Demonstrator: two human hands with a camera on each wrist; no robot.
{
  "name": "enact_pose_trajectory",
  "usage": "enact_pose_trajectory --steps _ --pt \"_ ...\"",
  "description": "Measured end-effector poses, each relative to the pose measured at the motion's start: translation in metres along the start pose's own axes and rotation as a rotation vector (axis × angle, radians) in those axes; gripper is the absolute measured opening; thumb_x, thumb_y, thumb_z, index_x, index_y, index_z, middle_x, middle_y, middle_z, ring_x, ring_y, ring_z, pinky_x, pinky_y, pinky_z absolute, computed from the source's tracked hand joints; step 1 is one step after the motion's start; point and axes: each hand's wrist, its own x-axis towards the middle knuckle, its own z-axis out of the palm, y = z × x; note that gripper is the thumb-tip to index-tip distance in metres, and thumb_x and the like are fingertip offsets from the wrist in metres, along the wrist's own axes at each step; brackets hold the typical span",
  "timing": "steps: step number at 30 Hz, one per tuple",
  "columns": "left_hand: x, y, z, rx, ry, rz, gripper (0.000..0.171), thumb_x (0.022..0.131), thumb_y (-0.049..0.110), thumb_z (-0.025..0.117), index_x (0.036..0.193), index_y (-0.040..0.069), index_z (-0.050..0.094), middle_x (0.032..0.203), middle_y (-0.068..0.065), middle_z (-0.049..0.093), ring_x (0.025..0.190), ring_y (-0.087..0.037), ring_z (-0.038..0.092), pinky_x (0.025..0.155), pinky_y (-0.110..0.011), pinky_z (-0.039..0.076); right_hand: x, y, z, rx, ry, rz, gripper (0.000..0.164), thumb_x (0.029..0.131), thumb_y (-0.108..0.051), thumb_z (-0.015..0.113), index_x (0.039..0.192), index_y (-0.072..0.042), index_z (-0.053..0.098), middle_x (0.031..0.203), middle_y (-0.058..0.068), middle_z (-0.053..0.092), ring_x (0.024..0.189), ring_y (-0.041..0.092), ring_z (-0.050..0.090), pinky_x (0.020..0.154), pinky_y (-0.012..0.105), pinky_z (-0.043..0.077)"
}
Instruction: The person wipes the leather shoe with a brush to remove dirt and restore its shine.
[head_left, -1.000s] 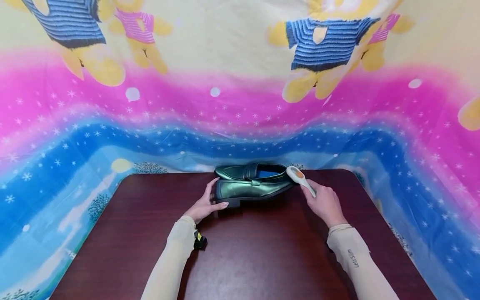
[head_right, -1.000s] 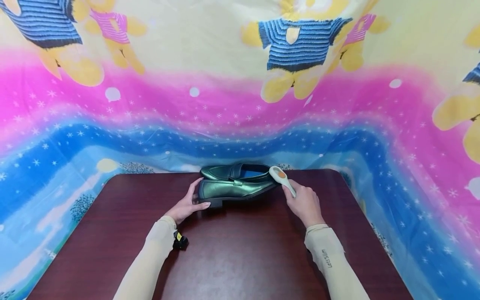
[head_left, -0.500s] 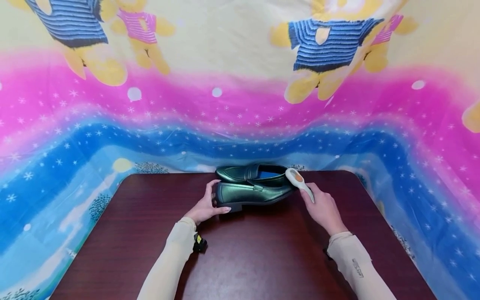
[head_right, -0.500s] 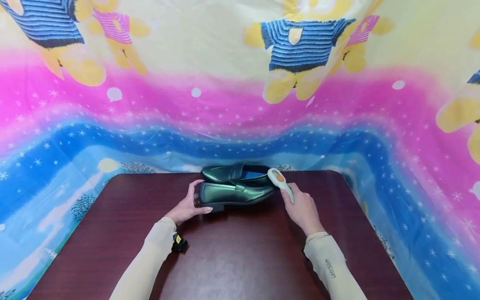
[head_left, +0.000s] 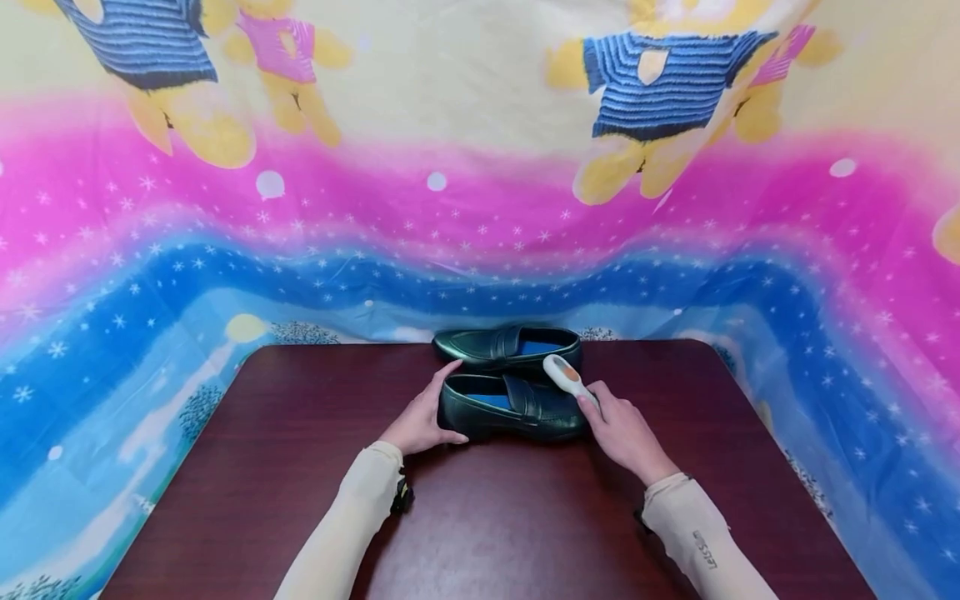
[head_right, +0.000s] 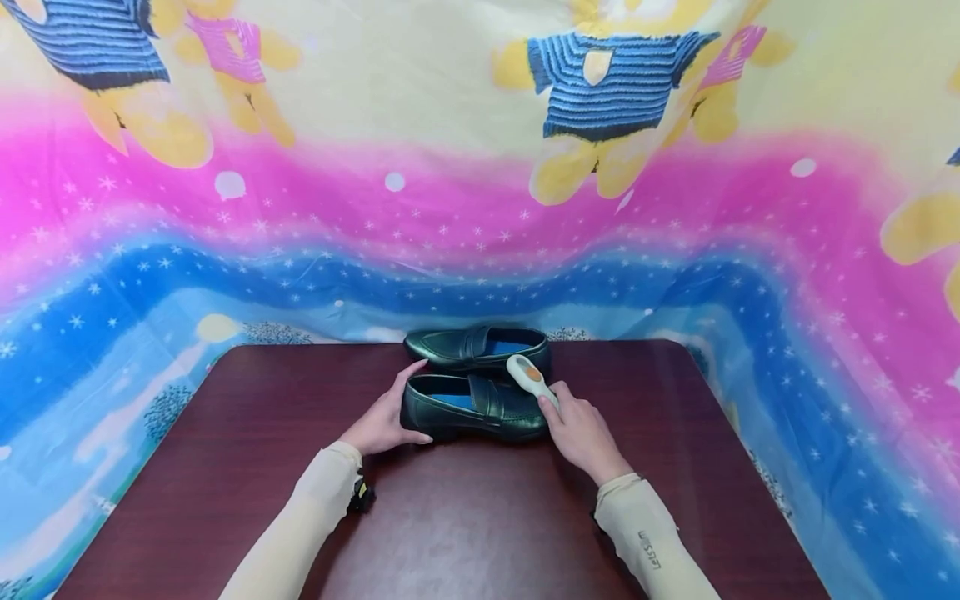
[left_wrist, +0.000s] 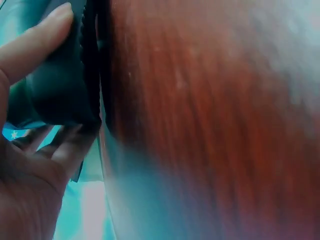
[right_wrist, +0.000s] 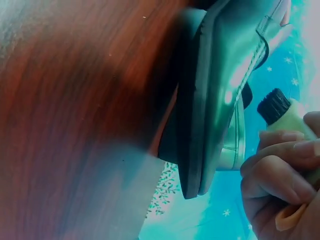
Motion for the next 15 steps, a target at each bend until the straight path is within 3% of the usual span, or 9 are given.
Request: enact_pose_trajectory --steps 4,9,13,15 --pt "0.0036 0.0021 0.0028 0.048 0.008 0.012 0.125 0.075 0.021 0.096 0.165 0.042 0.011 0.171 0.002 0.024 0.15 -0.028 0.04 0.112 -0.052 0.046 -0.0005 0.0021 0.0001 -0.008 0.009 -0.006 0.032 0.111 -0.039 0.048 0.126 -0.011 0.053 0.07 0.001 0.046 0.057 0.017 0.044 0.058 0.031 0.039" --pt "0.0048 0.0021 0.0033 0.084 0.033 -0.011 0.118 0.074 0.02 0.096 0.164 0.035 0.021 0.168 0.001 0.03 0.145 -0.029 0.047 0.11 -0.052 0.047 -0.0017 0.0056 0.0013 -0.012 -0.002 -0.016 0.034 0.11 -0.042 0.049 0.126 -0.012 0.053 0.07 0.001 0.048 0.058 0.017 0.045 0.059 0.032 0.04" --pt "0.0031 0.0051 0.0005 0.107 0.036 -0.042 0.111 0.071 0.03 0.098 0.159 0.037 0.031 0.162 0.003 0.039 0.144 -0.027 0.047 0.112 -0.053 0.045 -0.0023 0.0058 0.0038 -0.018 0.006 -0.035 0.036 0.109 -0.045 0.049 0.125 -0.014 0.054 0.071 0.0 0.049 0.058 0.016 0.046 0.06 0.032 0.04" --pt "0.0031 0.0084 -0.0017 0.093 0.04 -0.023 0.109 0.07 0.034 0.098 0.158 0.037 0.034 0.16 0.003 0.042 0.144 -0.025 0.047 0.112 -0.054 0.044 -0.0025 0.0049 0.0051 -0.017 0.017 -0.043 0.035 0.109 -0.045 0.049 0.125 -0.014 0.055 0.07 0.0 0.049 0.058 0.016 0.045 0.06 0.032 0.04"
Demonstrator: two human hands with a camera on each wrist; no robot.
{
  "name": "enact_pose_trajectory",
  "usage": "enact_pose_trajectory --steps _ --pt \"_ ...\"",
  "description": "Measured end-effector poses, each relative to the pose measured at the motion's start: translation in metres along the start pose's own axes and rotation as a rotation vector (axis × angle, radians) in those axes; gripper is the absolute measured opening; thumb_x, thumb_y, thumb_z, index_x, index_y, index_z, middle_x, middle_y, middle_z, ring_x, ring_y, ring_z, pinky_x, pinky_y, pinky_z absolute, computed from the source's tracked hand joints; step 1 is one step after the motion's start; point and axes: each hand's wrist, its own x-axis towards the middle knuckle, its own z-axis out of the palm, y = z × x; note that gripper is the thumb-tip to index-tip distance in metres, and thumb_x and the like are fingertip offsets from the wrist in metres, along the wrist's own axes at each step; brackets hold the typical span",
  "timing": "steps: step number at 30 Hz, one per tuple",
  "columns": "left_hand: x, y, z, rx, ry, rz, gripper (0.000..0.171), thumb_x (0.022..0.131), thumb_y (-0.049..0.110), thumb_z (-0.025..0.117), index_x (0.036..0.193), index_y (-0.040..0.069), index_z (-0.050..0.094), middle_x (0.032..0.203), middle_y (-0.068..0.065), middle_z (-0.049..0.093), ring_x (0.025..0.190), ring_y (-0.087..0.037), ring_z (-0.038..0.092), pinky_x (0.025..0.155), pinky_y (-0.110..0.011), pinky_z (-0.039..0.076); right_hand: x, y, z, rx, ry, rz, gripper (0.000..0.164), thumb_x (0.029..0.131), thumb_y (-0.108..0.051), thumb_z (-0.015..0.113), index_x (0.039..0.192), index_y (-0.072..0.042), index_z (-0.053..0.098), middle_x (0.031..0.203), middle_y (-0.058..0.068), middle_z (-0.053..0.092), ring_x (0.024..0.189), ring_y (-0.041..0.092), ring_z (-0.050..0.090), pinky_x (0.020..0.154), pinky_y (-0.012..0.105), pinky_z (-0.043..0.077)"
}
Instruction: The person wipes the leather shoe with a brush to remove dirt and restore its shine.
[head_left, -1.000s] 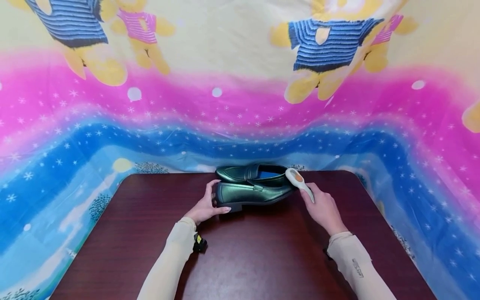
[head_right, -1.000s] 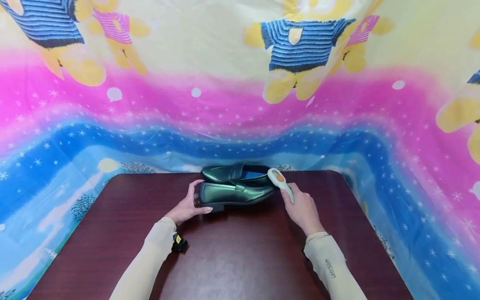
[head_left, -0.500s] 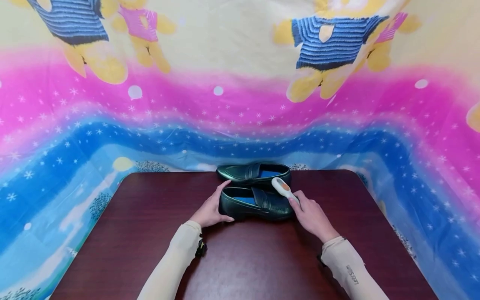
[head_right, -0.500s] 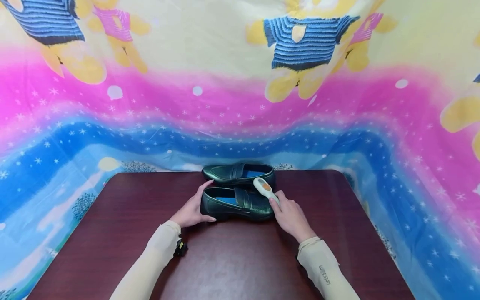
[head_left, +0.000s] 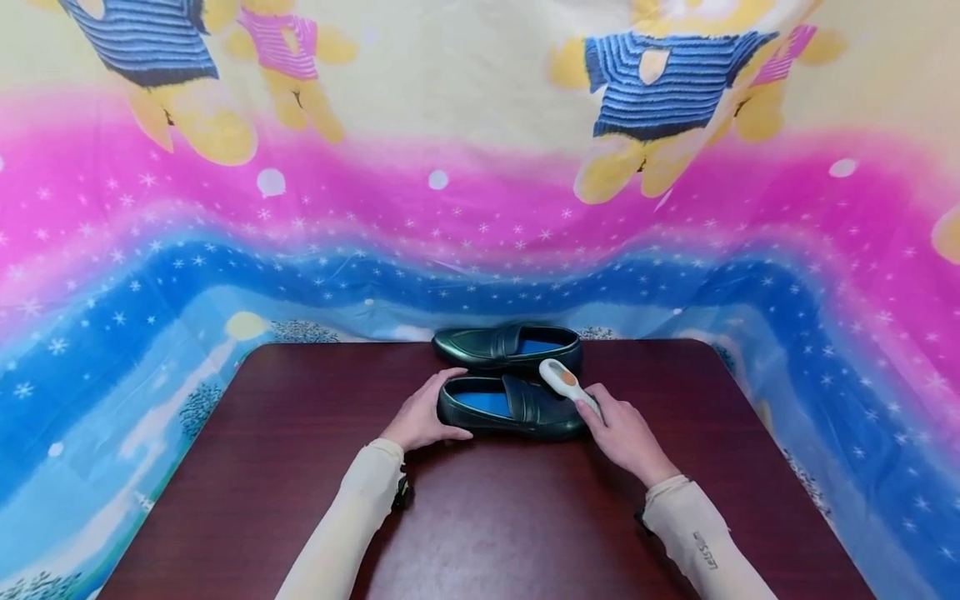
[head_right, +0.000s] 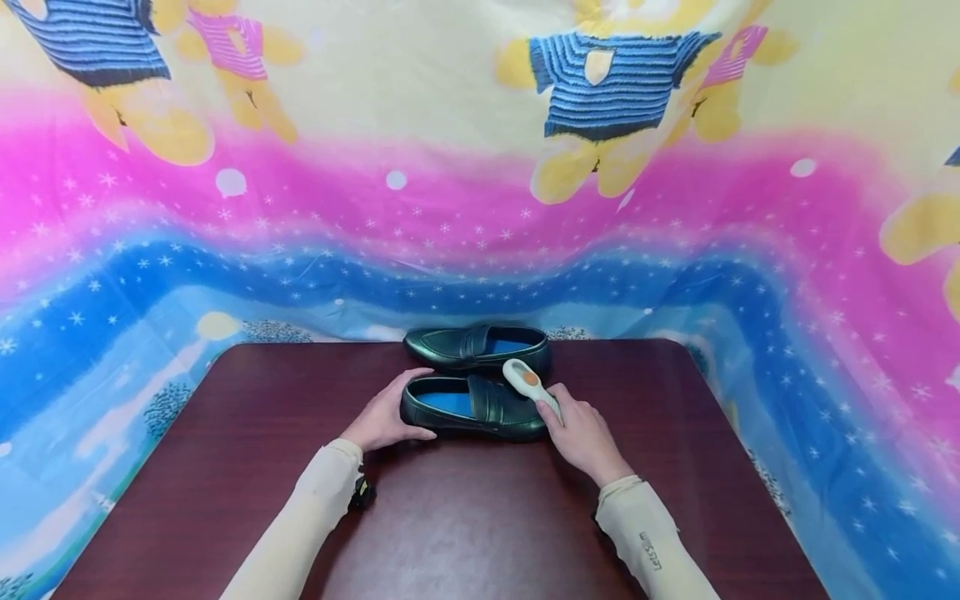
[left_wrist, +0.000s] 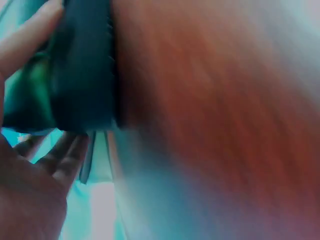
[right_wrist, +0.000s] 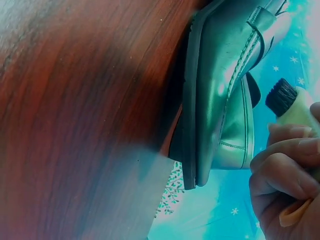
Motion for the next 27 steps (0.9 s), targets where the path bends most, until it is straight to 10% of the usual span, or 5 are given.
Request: enact_pose_trajectory --steps 6,15,27 --pt "0.003 0.011 -0.004 0.005 0.015 0.097 0.103 0.07 0.038 0.098 0.157 0.034 0.042 0.155 0.005 0.051 0.14 -0.024 0.052 0.111 -0.054 0.046 -0.003 -0.003 0.006 0.021 -0.003 0.018 0.031 0.109 -0.04 0.052 0.126 -0.014 0.055 0.07 0.0 0.048 0.059 0.016 0.046 0.061 0.031 0.04" --pt "0.004 0.017 0.004 0.029 0.09 0.044 0.09 0.078 0.037 0.093 0.154 0.027 0.047 0.153 -0.002 0.054 0.136 -0.031 0.056 0.108 -0.053 0.049 -0.006 -0.005 0.013 0.111 -0.058 0.098 0.035 0.113 -0.042 0.04 0.127 -0.011 0.049 0.074 0.003 0.045 0.06 0.02 0.044 0.06 0.033 0.04" --pt "0.003 0.016 0.001 -0.066 0.066 -0.009 0.113 0.074 0.032 0.096 0.16 0.048 0.024 0.162 -0.012 0.043 0.139 -0.037 0.053 0.107 -0.061 0.047 -0.01 -0.024 0.026 0.086 -0.207 0.129 0.026 0.11 -0.033 0.053 0.126 -0.014 0.047 0.071 0.006 0.051 0.042 0.021 0.048 0.047 0.035 0.046"
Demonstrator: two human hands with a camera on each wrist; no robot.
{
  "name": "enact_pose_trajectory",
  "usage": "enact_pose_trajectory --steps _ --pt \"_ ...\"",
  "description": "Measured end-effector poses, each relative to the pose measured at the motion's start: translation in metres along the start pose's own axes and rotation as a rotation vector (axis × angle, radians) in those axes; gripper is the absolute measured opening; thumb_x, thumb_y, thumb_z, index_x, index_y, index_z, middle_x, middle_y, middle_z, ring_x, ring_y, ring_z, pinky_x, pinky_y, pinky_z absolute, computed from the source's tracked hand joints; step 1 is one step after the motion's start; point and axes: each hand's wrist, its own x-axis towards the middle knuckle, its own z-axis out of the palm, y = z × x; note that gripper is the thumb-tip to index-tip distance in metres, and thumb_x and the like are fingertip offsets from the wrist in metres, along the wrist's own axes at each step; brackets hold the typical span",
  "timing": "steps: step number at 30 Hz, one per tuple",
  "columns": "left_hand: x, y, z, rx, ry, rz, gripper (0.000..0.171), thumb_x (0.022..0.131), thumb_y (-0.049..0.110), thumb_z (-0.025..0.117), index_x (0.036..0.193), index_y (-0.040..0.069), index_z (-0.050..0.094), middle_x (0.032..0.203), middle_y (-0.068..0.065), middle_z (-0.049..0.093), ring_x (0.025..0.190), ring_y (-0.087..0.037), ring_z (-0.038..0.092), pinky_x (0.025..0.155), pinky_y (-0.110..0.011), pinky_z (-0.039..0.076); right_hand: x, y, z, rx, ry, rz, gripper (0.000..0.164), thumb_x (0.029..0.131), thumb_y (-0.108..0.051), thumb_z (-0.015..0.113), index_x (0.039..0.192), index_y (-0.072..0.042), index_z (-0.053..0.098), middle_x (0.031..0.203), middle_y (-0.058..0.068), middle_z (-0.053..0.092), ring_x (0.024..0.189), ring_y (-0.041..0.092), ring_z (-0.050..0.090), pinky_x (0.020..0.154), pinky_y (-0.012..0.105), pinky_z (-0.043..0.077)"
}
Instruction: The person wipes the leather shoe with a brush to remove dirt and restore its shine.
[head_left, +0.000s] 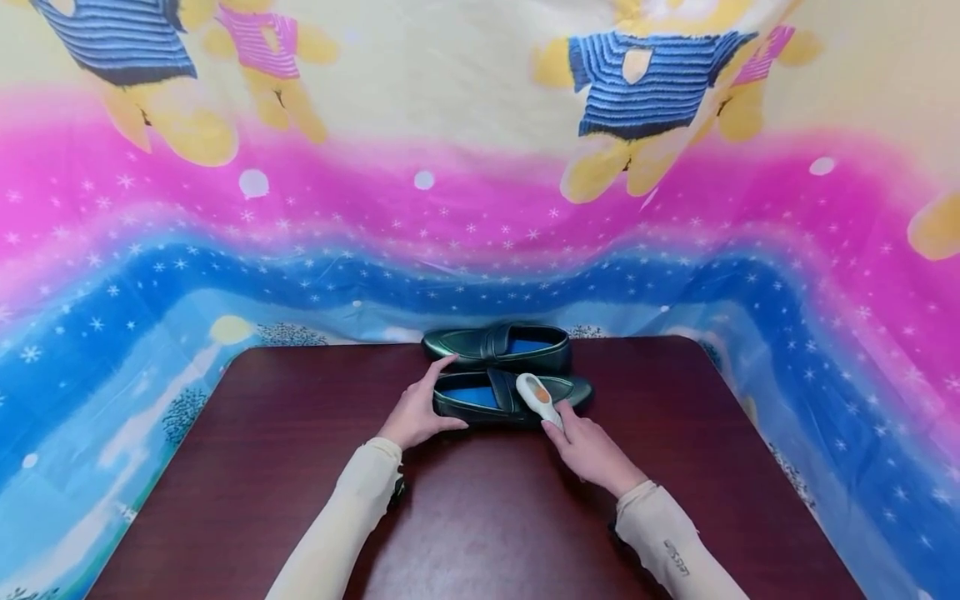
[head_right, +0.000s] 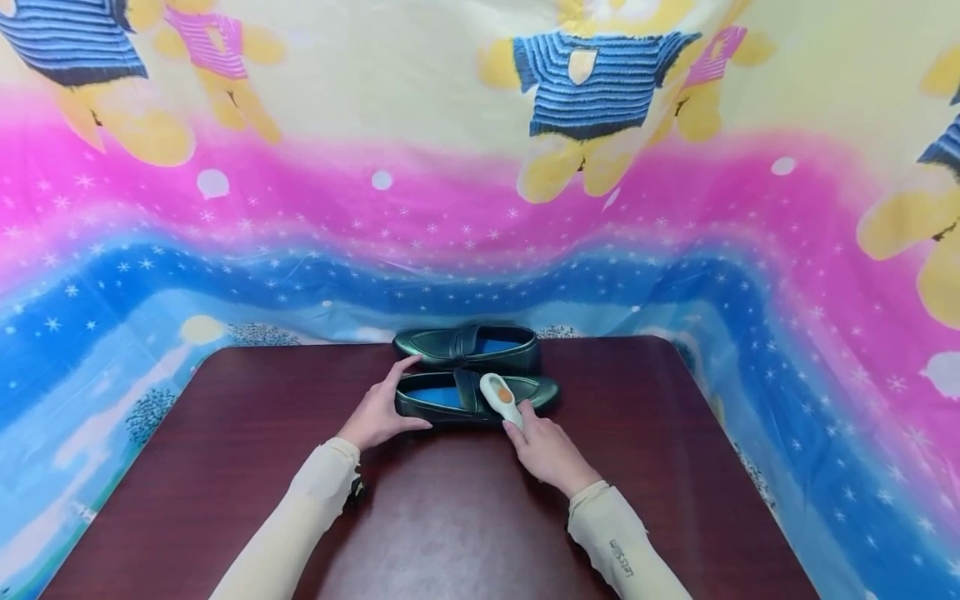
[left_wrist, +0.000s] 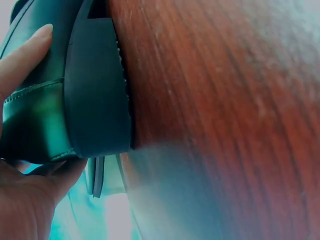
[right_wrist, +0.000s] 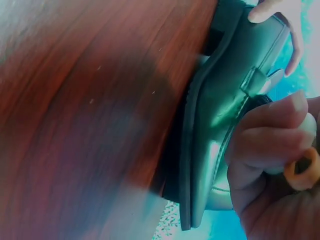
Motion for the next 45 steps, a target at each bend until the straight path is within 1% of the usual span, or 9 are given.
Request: enact_pose_trajectory --steps 6,9,13,18,23,29,37,41,45 --pt "0.002 0.0 0.001 -0.007 -0.03 -0.007 0.109 0.077 0.034 0.094 0.162 0.036 0.027 0.164 -0.009 0.04 0.141 -0.036 0.051 0.108 -0.06 0.046 -0.003 0.008 -0.005 -0.091 0.03 0.018 0.034 0.109 -0.033 0.054 0.135 -0.014 0.046 0.072 0.006 0.054 0.041 0.022 0.051 0.049 0.034 0.047" --pt "0.003 -0.001 0.001 -0.013 -0.017 -0.007 0.108 0.077 0.034 0.094 0.162 0.036 0.028 0.164 -0.009 0.041 0.14 -0.036 0.052 0.107 -0.061 0.047 -0.002 0.022 -0.012 -0.173 0.088 0.017 0.045 0.108 -0.036 0.055 0.143 -0.01 0.045 0.077 0.006 0.057 0.049 0.02 0.052 0.054 0.034 0.046" --pt "0.002 -0.003 0.001 -0.016 -0.006 -0.017 0.108 0.077 0.034 0.094 0.162 0.036 0.028 0.162 -0.01 0.044 0.136 -0.037 0.055 0.106 -0.06 0.048 -0.005 0.042 -0.027 -0.267 0.172 0.053 0.047 0.107 -0.035 0.057 0.141 -0.005 0.044 0.08 0.007 0.057 0.06 0.019 0.05 0.057 0.034 0.041" --pt "0.0 -0.004 0.002 -0.01 -0.013 -0.028 0.106 0.077 0.035 0.094 0.161 0.037 0.029 0.16 -0.009 0.047 0.133 -0.035 0.057 0.106 -0.059 0.049 -0.011 0.054 -0.042 -0.25 0.201 0.11 0.047 0.108 -0.035 0.053 0.138 -0.001 0.042 0.08 0.01 0.058 0.061 0.022 0.051 0.056 0.036 0.041" --pt "0.0 -0.005 0.002 -0.01 -0.008 -0.024 0.104 0.077 0.034 0.094 0.16 0.037 0.03 0.158 -0.008 0.049 0.133 -0.034 0.057 0.106 -0.058 0.049 -0.014 0.047 -0.044 -0.104 0.172 0.127 0.041 0.111 -0.039 0.044 0.134 -0.005 0.041 0.074 0.008 0.051 0.056 0.022 0.048 0.053 0.035 0.041" --pt "0.0 -0.004 0.001 0.002 -0.001 -0.016 0.099 0.077 0.033 0.094 0.157 0.032 0.035 0.157 -0.006 0.049 0.134 -0.033 0.056 0.106 -0.057 0.049 -0.008 0.024 -0.026 0.035 0.107 0.018 0.037 0.111 -0.044 0.044 0.132 -0.014 0.047 0.076 0.004 0.047 0.06 0.02 0.046 0.059 0.033 0.041" --pt "-0.003 -0.004 0.003 0.012 -0.019 -0.02 0.096 0.078 0.034 0.093 0.155 0.03 0.036 0.157 -0.003 0.049 0.131 -0.032 0.058 0.106 -0.055 0.05 0.008 -0.003 -0.005 -0.047 0.097 -0.049 0.025 0.11 -0.035 0.051 0.12 -0.012 0.053 0.07 0.001 0.047 0.054 0.017 0.045 0.057 0.032 0.04" --pt "-0.002 -0.002 0.003 0.005 -0.015 -0.011 0.094 0.079 0.034 0.092 0.155 0.029 0.036 0.158 -0.003 0.048 0.132 -0.032 0.058 0.106 -0.056 0.05 0.01 0.002 -0.009 -0.118 0.141 -0.031 0.032 0.109 -0.036 0.054 0.127 -0.01 0.055 0.069 0.002 0.051 0.056 0.018 0.047 0.058 0.033 0.04" --pt "-0.001 0.0 0.002 0.012 -0.01 -0.014 0.093 0.079 0.032 0.093 0.153 0.03 0.037 0.157 -0.002 0.049 0.133 -0.032 0.057 0.107 -0.055 0.049 0.007 0.022 -0.019 -0.226 0.218 0.011 0.038 0.107 -0.038 0.056 0.13 -0.008 0.054 0.072 0.005 0.055 0.058 0.019 0.049 0.056 0.035 0.04"
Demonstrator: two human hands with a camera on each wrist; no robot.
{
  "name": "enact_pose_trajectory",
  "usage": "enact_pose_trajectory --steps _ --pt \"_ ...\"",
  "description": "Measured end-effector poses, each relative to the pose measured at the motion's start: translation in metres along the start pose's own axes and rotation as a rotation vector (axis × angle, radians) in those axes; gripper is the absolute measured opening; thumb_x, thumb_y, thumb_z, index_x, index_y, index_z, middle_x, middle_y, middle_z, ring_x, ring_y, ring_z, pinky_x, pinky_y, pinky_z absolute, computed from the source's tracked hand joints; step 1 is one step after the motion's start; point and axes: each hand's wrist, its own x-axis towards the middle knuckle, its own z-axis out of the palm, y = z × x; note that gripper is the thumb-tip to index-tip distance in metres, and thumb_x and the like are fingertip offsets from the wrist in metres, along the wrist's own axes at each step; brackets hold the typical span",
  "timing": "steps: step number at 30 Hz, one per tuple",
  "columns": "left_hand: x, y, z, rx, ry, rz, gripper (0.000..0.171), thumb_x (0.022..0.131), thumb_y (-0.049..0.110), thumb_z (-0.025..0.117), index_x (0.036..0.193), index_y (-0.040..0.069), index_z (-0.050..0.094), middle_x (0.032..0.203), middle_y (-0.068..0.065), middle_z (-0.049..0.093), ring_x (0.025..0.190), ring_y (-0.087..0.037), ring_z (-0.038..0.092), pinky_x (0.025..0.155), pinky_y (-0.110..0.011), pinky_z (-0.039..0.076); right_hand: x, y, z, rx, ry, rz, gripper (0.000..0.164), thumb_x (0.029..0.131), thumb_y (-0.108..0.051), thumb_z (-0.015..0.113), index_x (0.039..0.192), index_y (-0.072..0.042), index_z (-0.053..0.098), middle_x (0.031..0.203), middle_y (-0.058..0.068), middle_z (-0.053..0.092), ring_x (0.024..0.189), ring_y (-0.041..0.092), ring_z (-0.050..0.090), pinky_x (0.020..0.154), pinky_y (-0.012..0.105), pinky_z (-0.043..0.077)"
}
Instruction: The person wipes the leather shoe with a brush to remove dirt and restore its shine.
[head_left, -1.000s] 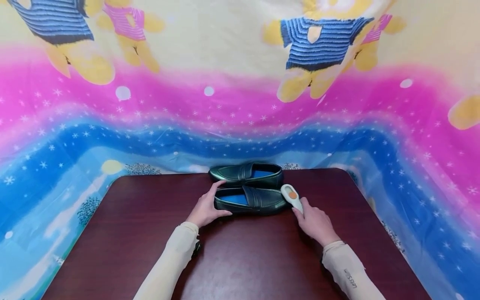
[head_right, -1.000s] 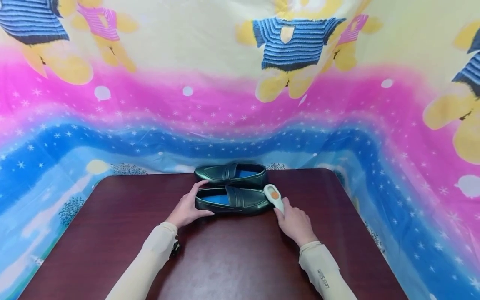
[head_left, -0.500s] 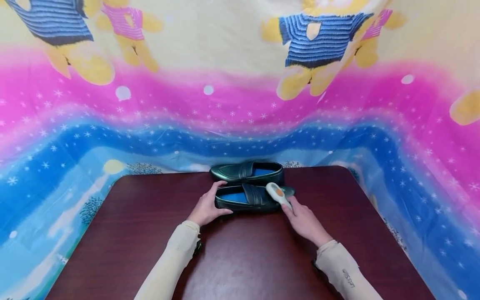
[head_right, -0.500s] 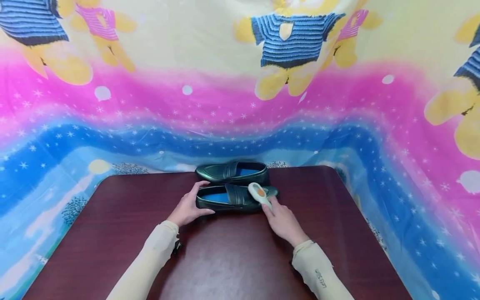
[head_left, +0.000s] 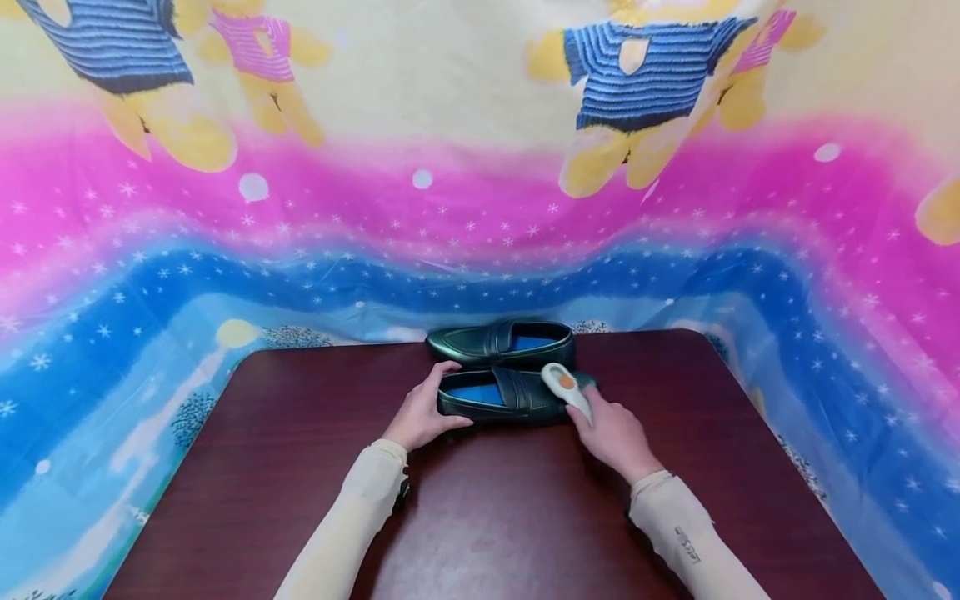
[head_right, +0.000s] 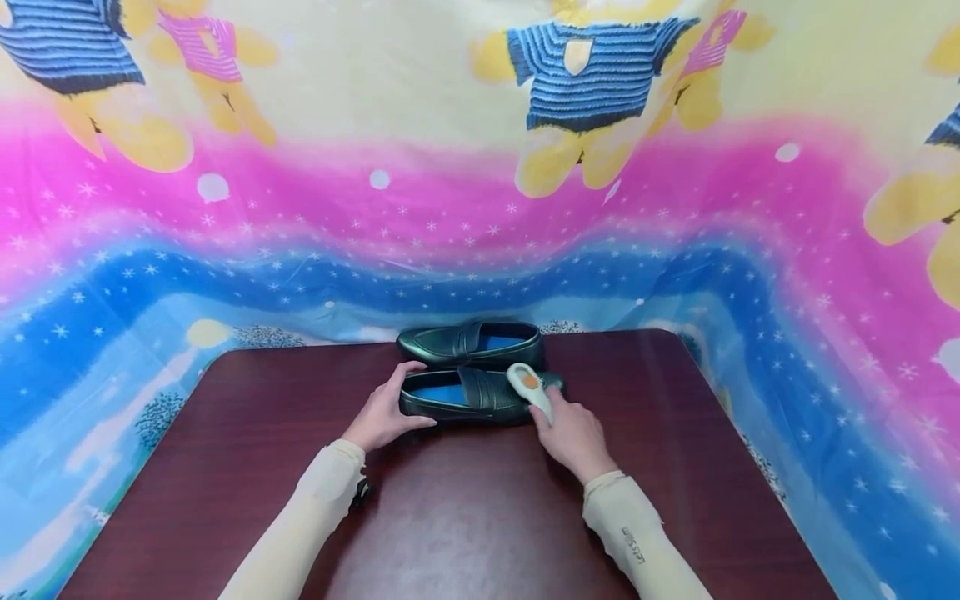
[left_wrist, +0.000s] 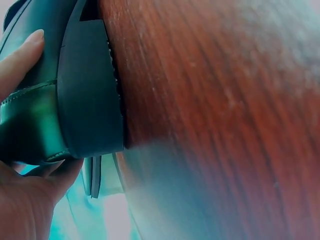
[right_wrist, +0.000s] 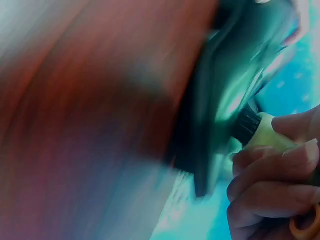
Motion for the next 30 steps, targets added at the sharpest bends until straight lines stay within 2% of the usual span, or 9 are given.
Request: enact_pose_trajectory --steps 3,6,9,14,18,21,23,26,30 --pt "0.0 0.002 0.001 0.006 0.002 -0.002 0.092 0.079 0.032 0.093 0.153 0.031 0.038 0.156 -0.001 0.05 0.133 -0.031 0.057 0.107 -0.055 0.049 -0.005 0.017 -0.009 -0.073 0.054 0.039 0.041 0.105 -0.036 0.059 0.131 -0.005 0.052 0.075 0.009 0.059 0.059 0.022 0.051 0.054 0.038 0.041" --pt "0.0 0.001 0.001 0.008 0.003 0.003 0.092 0.079 0.032 0.093 0.153 0.03 0.038 0.156 -0.002 0.05 0.133 -0.031 0.057 0.107 -0.055 0.049 -0.009 0.024 -0.017 -0.125 0.091 0.069 0.046 0.104 -0.034 0.06 0.135 -0.002 0.051 0.079 0.015 0.064 0.06 0.025 0.054 0.054 0.043 0.044" --pt "0.0 0.0 0.0 0.009 0.008 0.004 0.093 0.079 0.032 0.093 0.153 0.029 0.038 0.156 -0.002 0.05 0.132 -0.032 0.058 0.106 -0.055 0.049 -0.011 0.02 -0.019 -0.168 0.143 0.071 0.046 0.104 -0.033 0.06 0.133 0.001 0.051 0.078 0.017 0.066 0.058 0.028 0.055 0.053 0.046 0.044" --pt "0.0 0.001 0.0 0.001 0.001 -0.004 0.093 0.079 0.031 0.092 0.154 0.029 0.038 0.157 -0.002 0.049 0.133 -0.034 0.057 0.106 -0.056 0.049 -0.007 0.006 -0.015 -0.146 0.21 0.001 0.035 0.105 -0.034 0.06 0.122 -0.003 0.054 0.063 0.007 0.055 0.051 0.022 0.047 0.047 0.038 0.035" --pt "0.0 0.0 0.0 -0.003 0.0 -0.006 0.092 0.079 0.03 0.092 0.154 0.028 0.038 0.157 -0.003 0.049 0.134 -0.033 0.056 0.107 -0.056 0.049 -0.001 -0.012 -0.01 -0.009 0.126 -0.039 0.034 0.107 -0.035 0.057 0.127 -0.007 0.055 0.064 0.003 0.05 0.052 0.019 0.045 0.051 0.034 0.036" --pt "0.0 -0.001 0.001 -0.001 0.007 -0.002 0.092 0.079 0.029 0.093 0.153 0.029 0.038 0.157 -0.002 0.049 0.133 -0.032 0.057 0.107 -0.055 0.049 0.005 -0.023 -0.004 0.088 0.024 -0.037 0.037 0.109 -0.037 0.052 0.132 -0.008 0.055 0.066 0.002 0.048 0.055 0.018 0.045 0.056 0.034 0.037" --pt "0.001 -0.001 0.0 0.001 0.008 -0.001 0.091 0.079 0.03 0.093 0.153 0.03 0.038 0.157 -0.002 0.049 0.133 -0.032 0.057 0.107 -0.055 0.049 0.009 -0.029 0.001 0.113 -0.021 -0.027 0.037 0.11 -0.038 0.049 0.132 -0.009 0.055 0.067 0.002 0.047 0.055 0.018 0.045 0.058 0.034 0.037" --pt "0.001 -0.001 0.0 -0.003 0.001 -0.006 0.091 0.079 0.031 0.092 0.152 0.032 0.038 0.157 -0.002 0.049 0.134 -0.033 0.056 0.107 -0.055 0.049 0.015 -0.032 0.006 0.118 -0.039 -0.007 0.035 0.11 -0.039 0.05 0.131 -0.011 0.056 0.066 0.001 0.046 0.055 0.018 0.044 0.057 0.034 0.036" --pt "0.001 0.0 -0.001 -0.008 -0.003 -0.008 0.091 0.079 0.032 0.093 0.152 0.032 0.038 0.157 -0.002 0.048 0.135 -0.035 0.055 0.107 -0.056 0.048 0.02 -0.027 0.007 0.083 -0.002 -0.001 0.035 0.107 -0.04 0.054 0.128 -0.013 0.059 0.066 0.002 0.05 0.056 0.02 0.047 0.055 0.034 0.037"
